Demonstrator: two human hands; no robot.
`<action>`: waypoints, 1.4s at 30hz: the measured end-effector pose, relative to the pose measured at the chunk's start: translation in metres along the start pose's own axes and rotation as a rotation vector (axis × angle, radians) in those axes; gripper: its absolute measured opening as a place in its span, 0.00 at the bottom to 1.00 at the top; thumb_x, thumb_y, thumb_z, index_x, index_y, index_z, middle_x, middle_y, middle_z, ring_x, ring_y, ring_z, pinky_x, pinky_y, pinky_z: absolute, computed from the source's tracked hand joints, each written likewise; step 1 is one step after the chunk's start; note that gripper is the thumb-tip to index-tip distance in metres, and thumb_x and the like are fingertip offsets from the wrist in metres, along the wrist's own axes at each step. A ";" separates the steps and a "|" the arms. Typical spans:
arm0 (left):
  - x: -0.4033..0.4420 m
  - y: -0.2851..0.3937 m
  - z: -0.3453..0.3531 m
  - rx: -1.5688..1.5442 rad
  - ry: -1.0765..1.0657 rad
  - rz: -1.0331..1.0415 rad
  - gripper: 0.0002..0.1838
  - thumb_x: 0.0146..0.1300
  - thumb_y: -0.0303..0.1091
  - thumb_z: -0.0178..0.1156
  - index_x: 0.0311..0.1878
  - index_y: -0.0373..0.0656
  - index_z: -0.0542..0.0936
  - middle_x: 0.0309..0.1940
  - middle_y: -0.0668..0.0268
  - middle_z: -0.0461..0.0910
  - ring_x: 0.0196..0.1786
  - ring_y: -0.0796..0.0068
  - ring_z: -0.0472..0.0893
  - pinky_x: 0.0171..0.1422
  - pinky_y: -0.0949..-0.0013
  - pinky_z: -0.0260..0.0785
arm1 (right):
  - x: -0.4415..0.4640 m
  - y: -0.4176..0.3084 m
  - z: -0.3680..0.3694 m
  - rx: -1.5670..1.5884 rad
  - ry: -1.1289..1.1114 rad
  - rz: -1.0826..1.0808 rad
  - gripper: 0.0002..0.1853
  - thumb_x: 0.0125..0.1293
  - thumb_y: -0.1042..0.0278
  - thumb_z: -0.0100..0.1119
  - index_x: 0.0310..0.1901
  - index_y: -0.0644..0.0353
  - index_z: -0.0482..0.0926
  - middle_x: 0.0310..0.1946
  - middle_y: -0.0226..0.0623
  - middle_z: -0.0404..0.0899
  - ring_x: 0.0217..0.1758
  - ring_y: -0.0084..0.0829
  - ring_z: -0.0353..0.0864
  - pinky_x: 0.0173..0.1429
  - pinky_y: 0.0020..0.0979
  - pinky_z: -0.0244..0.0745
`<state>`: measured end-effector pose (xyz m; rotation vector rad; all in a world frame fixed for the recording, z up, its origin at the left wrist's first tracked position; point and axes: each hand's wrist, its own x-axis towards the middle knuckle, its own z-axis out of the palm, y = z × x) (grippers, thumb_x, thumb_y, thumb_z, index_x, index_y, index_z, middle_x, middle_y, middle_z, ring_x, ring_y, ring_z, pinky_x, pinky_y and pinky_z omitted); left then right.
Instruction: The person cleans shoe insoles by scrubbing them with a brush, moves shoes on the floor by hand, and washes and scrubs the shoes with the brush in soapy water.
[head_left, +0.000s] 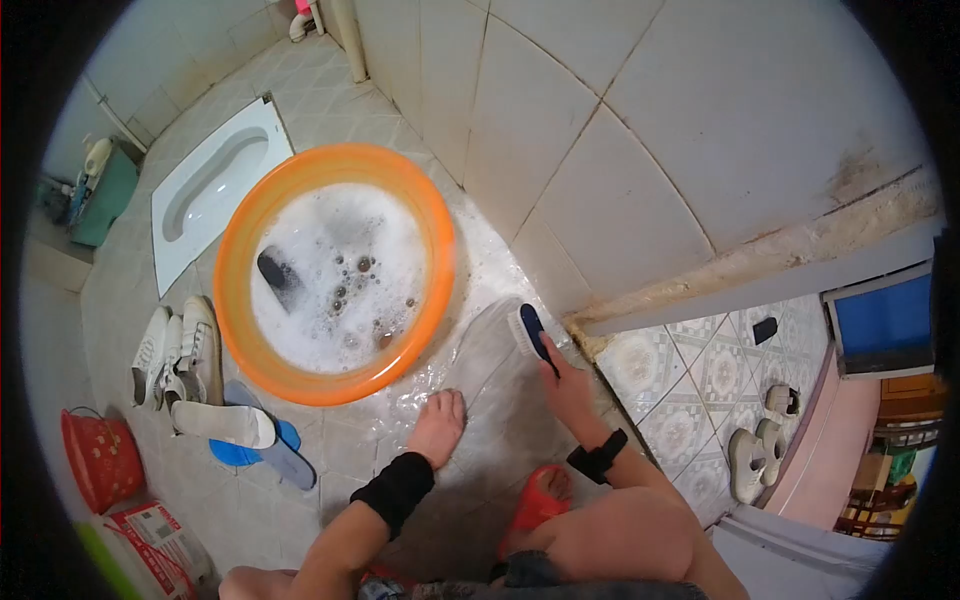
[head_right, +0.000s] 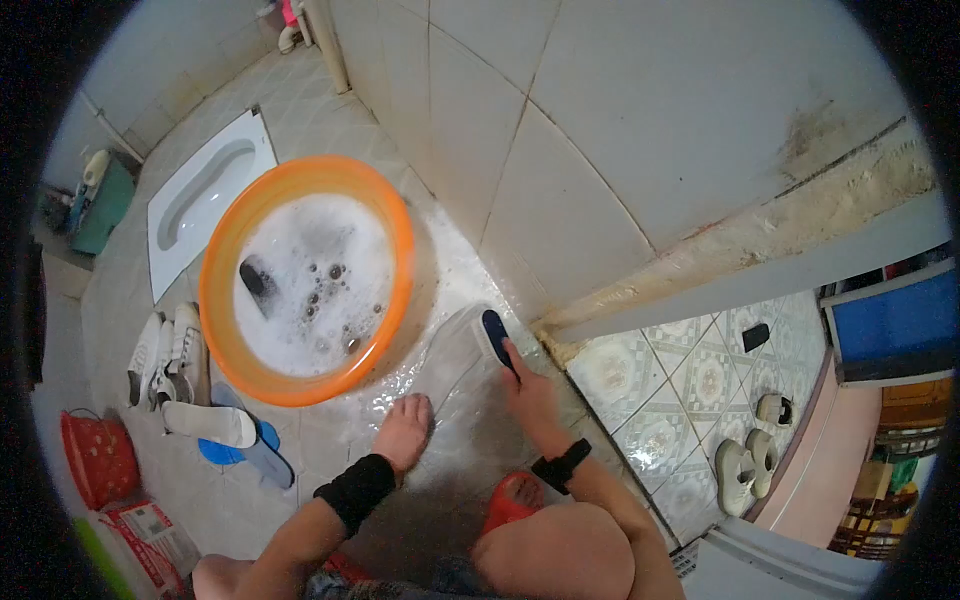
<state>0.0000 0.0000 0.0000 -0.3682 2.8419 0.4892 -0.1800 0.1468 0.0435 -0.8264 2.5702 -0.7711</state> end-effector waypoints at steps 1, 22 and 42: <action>0.001 0.007 0.000 0.072 -0.030 0.008 0.23 0.56 0.30 0.51 0.57 0.38 0.66 0.52 0.54 0.68 0.53 0.56 0.70 0.54 0.63 0.68 | -0.005 0.002 -0.004 0.045 0.030 0.020 0.25 0.63 0.59 0.52 0.63 0.44 0.64 0.22 0.53 0.74 0.21 0.48 0.75 0.26 0.40 0.67; -0.049 -0.071 0.061 -1.028 0.112 -0.812 0.13 0.54 0.34 0.57 0.35 0.30 0.76 0.22 0.58 0.79 0.26 0.69 0.79 0.32 0.66 0.72 | -0.020 -0.050 0.036 -0.148 -0.143 -0.219 0.22 0.66 0.64 0.44 0.63 0.44 0.64 0.17 0.44 0.73 0.15 0.39 0.72 0.26 0.37 0.70; -0.044 -0.056 0.012 -1.029 -0.029 -0.833 0.12 0.51 0.29 0.63 0.24 0.29 0.73 0.18 0.59 0.74 0.20 0.68 0.80 0.19 0.67 0.73 | 0.059 -0.025 0.045 -0.384 -0.034 -0.362 0.23 0.67 0.65 0.42 0.64 0.51 0.59 0.14 0.41 0.69 0.16 0.41 0.72 0.20 0.43 0.66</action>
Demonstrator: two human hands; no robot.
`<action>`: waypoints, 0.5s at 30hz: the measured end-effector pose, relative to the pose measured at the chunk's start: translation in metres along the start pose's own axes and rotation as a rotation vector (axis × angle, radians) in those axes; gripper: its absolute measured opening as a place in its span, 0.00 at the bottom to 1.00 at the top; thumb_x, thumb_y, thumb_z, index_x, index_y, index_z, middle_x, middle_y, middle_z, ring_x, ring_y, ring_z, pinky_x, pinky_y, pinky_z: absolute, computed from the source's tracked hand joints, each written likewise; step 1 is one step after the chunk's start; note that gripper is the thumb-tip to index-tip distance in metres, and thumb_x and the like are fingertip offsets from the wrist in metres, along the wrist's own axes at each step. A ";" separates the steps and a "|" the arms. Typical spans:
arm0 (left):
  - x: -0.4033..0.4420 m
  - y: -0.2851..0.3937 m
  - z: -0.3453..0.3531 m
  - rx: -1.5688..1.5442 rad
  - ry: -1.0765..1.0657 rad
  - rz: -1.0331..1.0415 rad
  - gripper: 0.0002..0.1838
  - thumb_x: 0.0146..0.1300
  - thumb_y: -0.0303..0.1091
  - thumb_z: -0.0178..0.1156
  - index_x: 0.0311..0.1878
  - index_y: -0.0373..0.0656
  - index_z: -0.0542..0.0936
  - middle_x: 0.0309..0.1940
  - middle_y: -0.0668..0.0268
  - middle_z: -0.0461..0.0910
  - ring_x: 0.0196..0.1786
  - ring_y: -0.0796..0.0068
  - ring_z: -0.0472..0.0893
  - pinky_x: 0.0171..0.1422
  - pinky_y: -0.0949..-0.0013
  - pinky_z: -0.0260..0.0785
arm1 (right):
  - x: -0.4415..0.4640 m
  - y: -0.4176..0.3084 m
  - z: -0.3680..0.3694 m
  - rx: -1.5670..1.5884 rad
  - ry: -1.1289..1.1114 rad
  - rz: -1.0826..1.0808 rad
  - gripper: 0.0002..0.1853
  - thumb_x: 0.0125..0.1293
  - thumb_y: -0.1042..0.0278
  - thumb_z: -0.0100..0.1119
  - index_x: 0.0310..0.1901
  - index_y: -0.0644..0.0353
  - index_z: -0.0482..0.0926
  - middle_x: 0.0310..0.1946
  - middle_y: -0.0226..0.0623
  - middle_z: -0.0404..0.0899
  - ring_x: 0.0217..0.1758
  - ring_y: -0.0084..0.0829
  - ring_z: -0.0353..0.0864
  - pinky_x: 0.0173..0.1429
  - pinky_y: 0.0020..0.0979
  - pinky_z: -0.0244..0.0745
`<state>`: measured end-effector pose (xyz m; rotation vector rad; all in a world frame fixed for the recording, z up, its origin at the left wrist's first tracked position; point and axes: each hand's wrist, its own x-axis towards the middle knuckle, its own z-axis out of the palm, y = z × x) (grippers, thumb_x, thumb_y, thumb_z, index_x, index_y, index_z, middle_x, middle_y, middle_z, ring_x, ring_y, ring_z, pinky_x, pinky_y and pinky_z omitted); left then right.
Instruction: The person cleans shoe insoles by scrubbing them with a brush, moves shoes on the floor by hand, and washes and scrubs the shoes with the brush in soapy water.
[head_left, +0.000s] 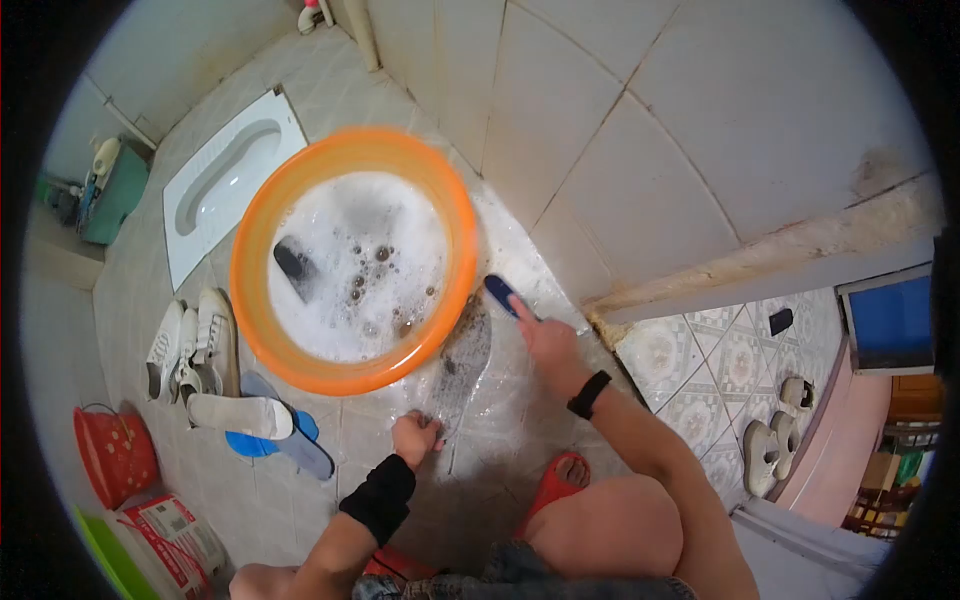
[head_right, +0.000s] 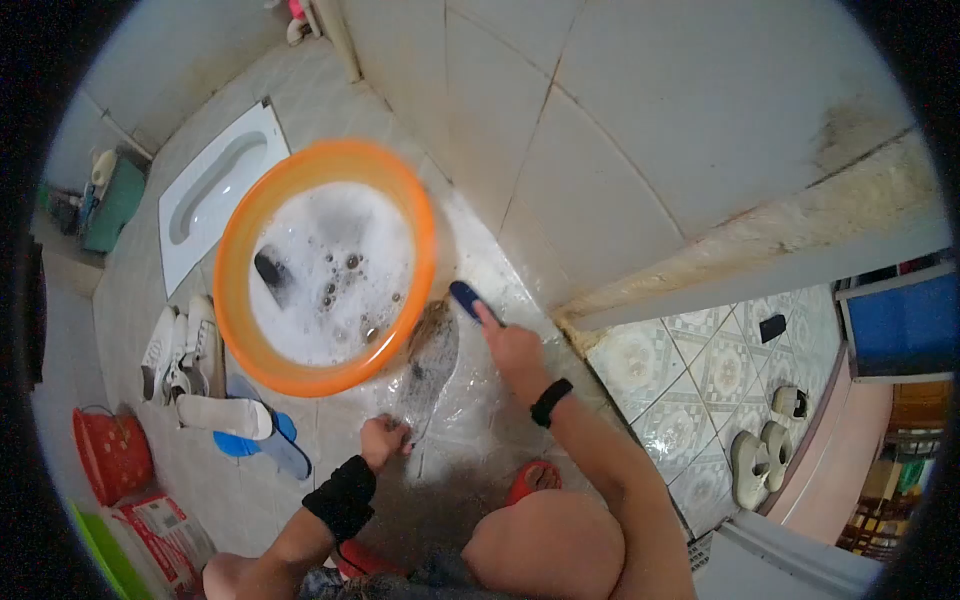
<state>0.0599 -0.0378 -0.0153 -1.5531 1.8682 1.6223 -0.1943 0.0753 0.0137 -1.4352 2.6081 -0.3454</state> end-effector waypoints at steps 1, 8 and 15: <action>-0.001 0.001 0.000 0.046 0.010 0.012 0.12 0.51 0.30 0.63 0.23 0.30 0.73 0.18 0.59 0.75 0.20 0.67 0.80 0.19 0.67 0.73 | 0.000 0.000 -0.005 -0.011 0.016 0.004 0.23 0.67 0.65 0.42 0.64 0.51 0.59 0.14 0.41 0.69 0.16 0.41 0.72 0.20 0.43 0.66; 0.013 -0.016 0.004 0.082 -0.029 -0.034 0.09 0.52 0.29 0.61 0.25 0.31 0.76 0.19 0.61 0.78 0.19 0.72 0.78 0.25 0.68 0.71 | -0.056 -0.064 0.011 0.132 -0.046 -0.066 0.31 0.69 0.46 0.34 0.64 0.63 0.54 0.19 0.45 0.74 0.22 0.45 0.76 0.24 0.41 0.71; 0.013 -0.006 0.001 0.103 -0.033 -0.012 0.10 0.54 0.28 0.60 0.25 0.29 0.74 0.19 0.60 0.76 0.17 0.72 0.77 0.20 0.70 0.71 | -0.004 -0.015 -0.014 0.084 -0.254 0.059 0.25 0.68 0.48 0.36 0.60 0.54 0.63 0.15 0.46 0.71 0.19 0.43 0.75 0.25 0.41 0.70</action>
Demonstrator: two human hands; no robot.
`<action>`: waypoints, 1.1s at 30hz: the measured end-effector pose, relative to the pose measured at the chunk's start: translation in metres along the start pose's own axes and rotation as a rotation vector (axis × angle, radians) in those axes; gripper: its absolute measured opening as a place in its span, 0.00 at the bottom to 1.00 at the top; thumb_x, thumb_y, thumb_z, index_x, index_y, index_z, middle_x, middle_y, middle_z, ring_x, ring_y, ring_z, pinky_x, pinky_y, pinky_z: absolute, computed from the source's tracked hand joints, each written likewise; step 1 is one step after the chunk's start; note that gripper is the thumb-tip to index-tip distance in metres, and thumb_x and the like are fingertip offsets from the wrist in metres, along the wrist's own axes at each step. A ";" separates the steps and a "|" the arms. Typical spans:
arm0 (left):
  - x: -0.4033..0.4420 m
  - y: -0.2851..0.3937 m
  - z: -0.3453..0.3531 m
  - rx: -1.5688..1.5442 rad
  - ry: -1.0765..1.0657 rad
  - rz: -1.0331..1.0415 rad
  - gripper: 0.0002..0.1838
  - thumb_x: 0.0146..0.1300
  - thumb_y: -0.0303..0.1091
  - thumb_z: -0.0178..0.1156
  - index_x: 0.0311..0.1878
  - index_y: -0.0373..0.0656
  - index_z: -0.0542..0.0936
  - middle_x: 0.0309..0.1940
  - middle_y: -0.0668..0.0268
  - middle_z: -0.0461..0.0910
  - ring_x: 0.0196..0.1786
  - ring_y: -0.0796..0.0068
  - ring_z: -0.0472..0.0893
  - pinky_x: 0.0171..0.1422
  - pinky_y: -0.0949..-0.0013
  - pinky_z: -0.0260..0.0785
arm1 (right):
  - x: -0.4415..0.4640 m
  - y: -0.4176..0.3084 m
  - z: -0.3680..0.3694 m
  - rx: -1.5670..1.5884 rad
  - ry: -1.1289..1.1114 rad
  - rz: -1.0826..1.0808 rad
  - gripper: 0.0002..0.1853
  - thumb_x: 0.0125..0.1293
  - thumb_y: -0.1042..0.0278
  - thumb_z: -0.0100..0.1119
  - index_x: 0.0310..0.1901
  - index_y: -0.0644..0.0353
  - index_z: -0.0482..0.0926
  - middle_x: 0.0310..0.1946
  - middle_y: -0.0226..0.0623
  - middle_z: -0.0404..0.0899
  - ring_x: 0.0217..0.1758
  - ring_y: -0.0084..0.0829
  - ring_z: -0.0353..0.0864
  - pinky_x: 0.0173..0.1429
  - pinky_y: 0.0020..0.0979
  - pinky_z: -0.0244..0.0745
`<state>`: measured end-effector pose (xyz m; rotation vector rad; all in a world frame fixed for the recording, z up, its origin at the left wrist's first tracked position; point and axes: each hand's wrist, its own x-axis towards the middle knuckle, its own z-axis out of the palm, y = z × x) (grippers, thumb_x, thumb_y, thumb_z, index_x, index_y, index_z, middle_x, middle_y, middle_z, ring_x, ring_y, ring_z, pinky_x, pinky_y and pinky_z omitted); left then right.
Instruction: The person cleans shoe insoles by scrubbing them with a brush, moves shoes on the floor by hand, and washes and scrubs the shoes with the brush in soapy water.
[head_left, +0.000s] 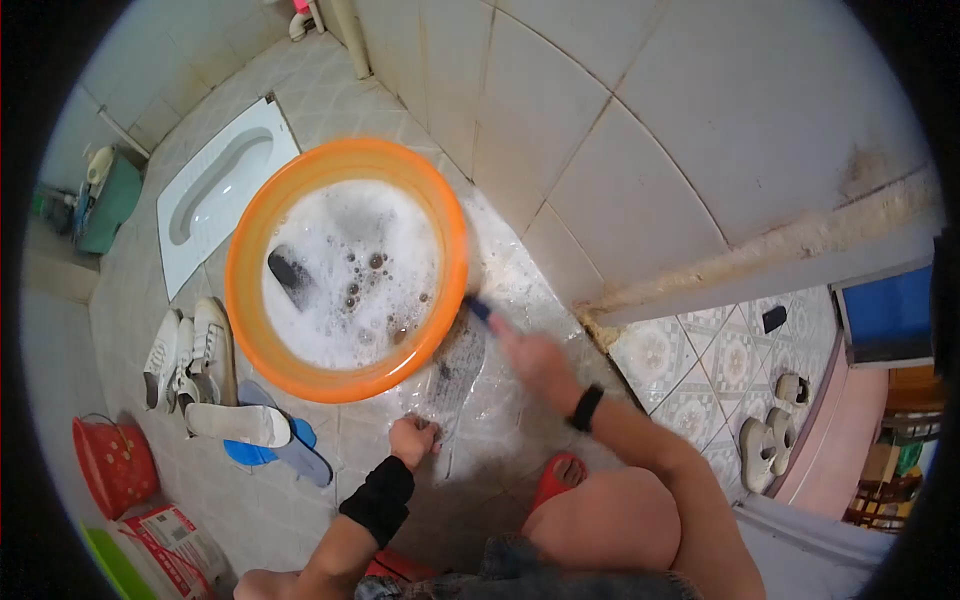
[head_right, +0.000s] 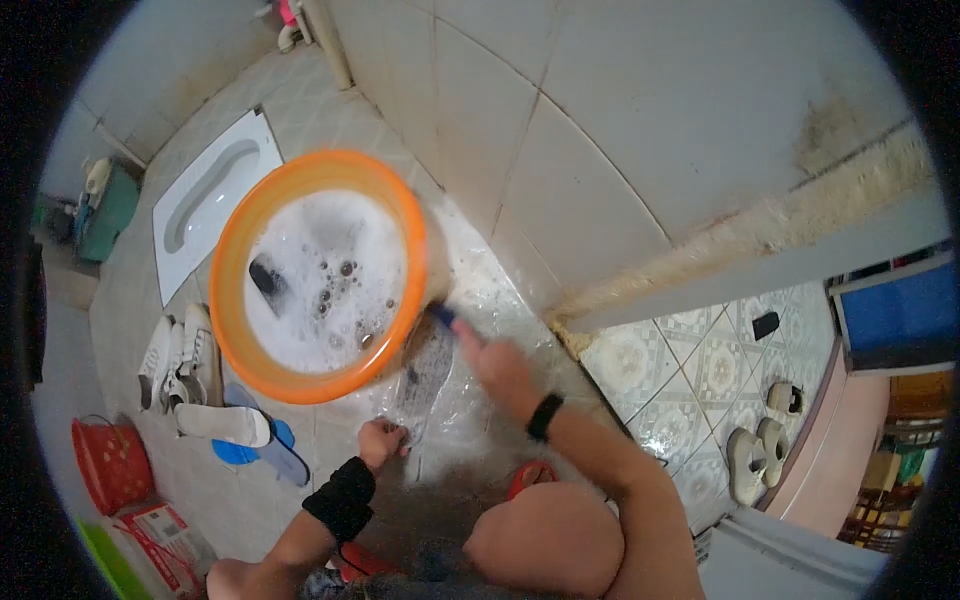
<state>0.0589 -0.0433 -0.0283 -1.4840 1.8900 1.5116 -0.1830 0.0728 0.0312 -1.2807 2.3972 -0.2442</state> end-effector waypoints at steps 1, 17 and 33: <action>0.002 -0.002 0.000 0.050 -0.020 0.002 0.10 0.54 0.28 0.60 0.26 0.29 0.74 0.19 0.60 0.76 0.17 0.72 0.77 0.19 0.70 0.71 | -0.026 -0.034 -0.009 0.092 -0.236 0.002 0.31 0.69 0.43 0.33 0.62 0.62 0.59 0.17 0.52 0.72 0.23 0.47 0.77 0.29 0.44 0.72; -0.004 -0.012 -0.010 0.219 -0.043 -0.066 0.20 0.51 0.50 0.59 0.15 0.43 0.80 0.12 0.67 0.77 0.21 0.71 0.78 0.32 0.67 0.71 | -0.074 -0.036 0.082 0.064 -0.146 -0.302 0.25 0.67 0.64 0.41 0.66 0.39 0.55 0.18 0.47 0.73 0.19 0.41 0.76 0.25 0.39 0.72; -0.008 0.003 -0.019 0.241 -0.072 -0.050 0.20 0.50 0.49 0.62 0.14 0.41 0.79 0.13 0.64 0.77 0.22 0.69 0.79 0.33 0.66 0.70 | -0.002 -0.003 0.021 -0.018 0.202 -0.251 0.31 0.62 0.71 0.46 0.67 0.42 0.54 0.12 0.39 0.64 0.15 0.35 0.69 0.20 0.36 0.66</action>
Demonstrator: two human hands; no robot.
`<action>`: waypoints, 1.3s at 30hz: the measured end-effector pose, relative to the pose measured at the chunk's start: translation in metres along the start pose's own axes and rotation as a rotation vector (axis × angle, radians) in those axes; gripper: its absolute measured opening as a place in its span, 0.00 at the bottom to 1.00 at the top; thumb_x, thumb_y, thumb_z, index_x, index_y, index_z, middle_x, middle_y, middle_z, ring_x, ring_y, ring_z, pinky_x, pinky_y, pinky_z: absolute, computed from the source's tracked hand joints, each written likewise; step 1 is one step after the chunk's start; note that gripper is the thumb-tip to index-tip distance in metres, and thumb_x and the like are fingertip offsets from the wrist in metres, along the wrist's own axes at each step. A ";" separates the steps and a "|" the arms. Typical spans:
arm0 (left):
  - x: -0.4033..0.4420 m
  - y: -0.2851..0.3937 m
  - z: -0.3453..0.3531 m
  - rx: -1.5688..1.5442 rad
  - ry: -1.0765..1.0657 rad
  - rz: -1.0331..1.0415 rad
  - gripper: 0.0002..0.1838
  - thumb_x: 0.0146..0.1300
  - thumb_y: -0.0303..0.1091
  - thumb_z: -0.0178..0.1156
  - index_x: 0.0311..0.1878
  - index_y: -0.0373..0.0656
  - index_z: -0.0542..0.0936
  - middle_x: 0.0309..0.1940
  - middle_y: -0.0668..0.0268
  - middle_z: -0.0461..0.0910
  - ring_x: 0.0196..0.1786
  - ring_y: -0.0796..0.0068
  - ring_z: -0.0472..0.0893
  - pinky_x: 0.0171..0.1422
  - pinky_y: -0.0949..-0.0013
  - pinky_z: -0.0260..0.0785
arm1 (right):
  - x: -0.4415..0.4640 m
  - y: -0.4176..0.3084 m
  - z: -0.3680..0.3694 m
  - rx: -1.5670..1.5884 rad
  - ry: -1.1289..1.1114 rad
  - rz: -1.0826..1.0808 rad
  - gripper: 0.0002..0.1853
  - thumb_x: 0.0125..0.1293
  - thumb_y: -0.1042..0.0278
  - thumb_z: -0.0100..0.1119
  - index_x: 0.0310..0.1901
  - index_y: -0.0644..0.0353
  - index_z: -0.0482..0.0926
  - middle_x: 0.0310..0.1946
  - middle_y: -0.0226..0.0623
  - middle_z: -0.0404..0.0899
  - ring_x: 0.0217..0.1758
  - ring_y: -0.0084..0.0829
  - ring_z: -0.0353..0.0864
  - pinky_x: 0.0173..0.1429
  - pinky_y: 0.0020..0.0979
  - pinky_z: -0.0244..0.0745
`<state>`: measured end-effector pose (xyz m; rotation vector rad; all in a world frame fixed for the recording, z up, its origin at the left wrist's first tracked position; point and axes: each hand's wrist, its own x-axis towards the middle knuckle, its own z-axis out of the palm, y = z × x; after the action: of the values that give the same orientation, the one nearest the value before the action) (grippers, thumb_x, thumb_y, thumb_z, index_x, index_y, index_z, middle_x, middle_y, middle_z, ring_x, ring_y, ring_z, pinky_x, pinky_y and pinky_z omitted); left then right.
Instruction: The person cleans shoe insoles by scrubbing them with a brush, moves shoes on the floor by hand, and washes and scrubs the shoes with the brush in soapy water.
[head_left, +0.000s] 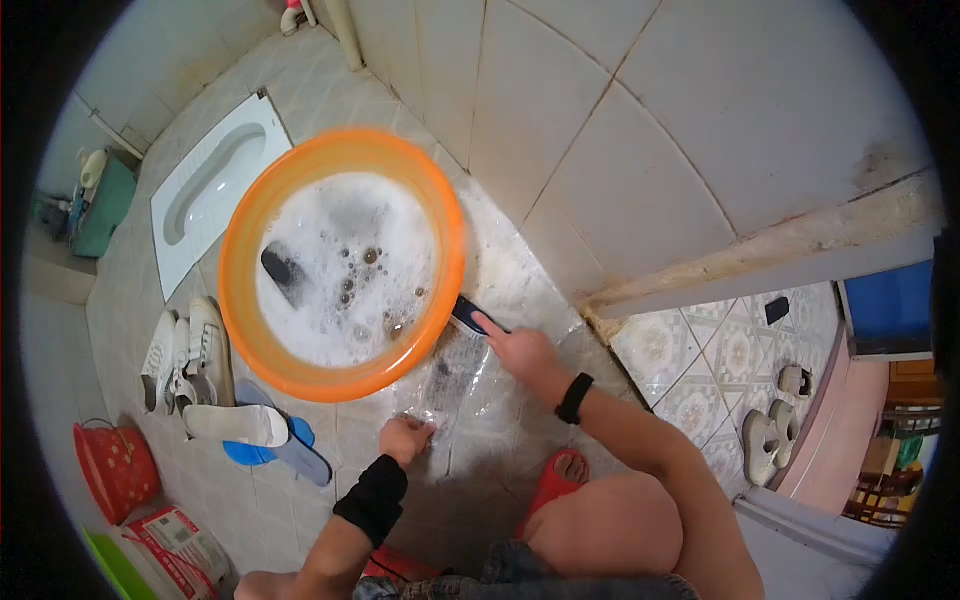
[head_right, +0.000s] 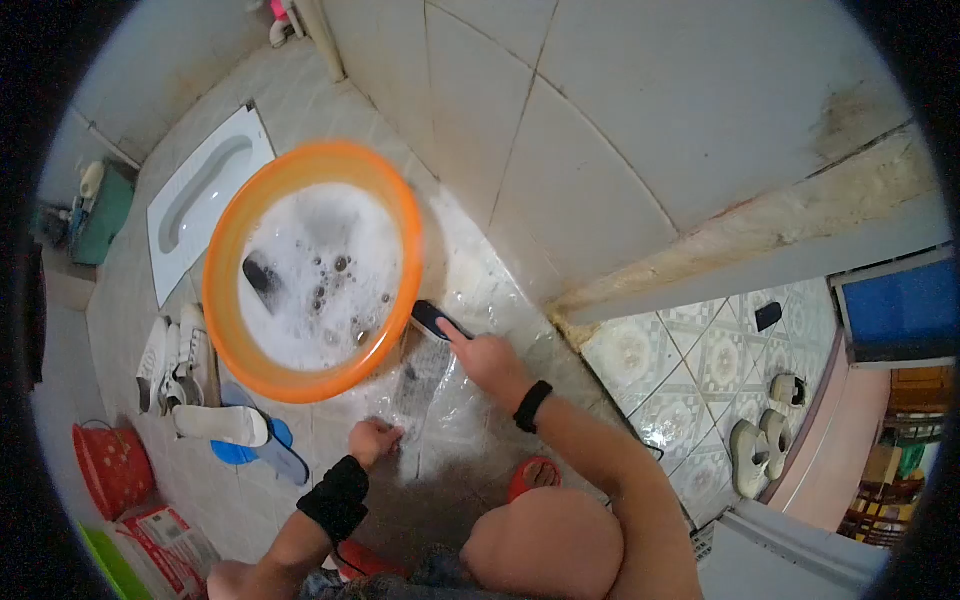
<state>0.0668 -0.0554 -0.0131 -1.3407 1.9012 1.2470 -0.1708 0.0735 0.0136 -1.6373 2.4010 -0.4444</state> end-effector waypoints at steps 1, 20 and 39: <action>-0.001 0.003 -0.002 -0.013 0.001 0.012 0.20 0.50 0.49 0.63 0.15 0.41 0.79 0.14 0.63 0.77 0.23 0.68 0.79 0.34 0.66 0.70 | -0.005 -0.008 0.003 0.032 -0.016 0.035 0.30 0.63 0.70 0.47 0.67 0.43 0.55 0.12 0.39 0.64 0.15 0.34 0.69 0.20 0.36 0.65; 0.006 -0.011 0.008 0.068 0.025 0.056 0.20 0.49 0.49 0.63 0.22 0.39 0.79 0.17 0.59 0.78 0.25 0.62 0.79 0.35 0.61 0.70 | -0.002 -0.018 0.006 0.185 -0.398 0.326 0.28 0.68 0.46 0.32 0.59 0.61 0.61 0.18 0.47 0.71 0.23 0.42 0.75 0.30 0.40 0.71; 0.013 0.002 -0.003 0.067 -0.014 0.193 0.15 0.48 0.46 0.62 0.22 0.42 0.80 0.17 0.60 0.78 0.27 0.62 0.79 0.35 0.61 0.70 | -0.036 -0.026 0.003 0.134 -0.363 0.090 0.24 0.68 0.61 0.40 0.66 0.45 0.57 0.12 0.37 0.64 0.14 0.34 0.68 0.19 0.37 0.64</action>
<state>0.0604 -0.0637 -0.0213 -1.1327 2.0838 1.2670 -0.1342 0.0980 0.0197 -1.4080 2.1172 -0.2591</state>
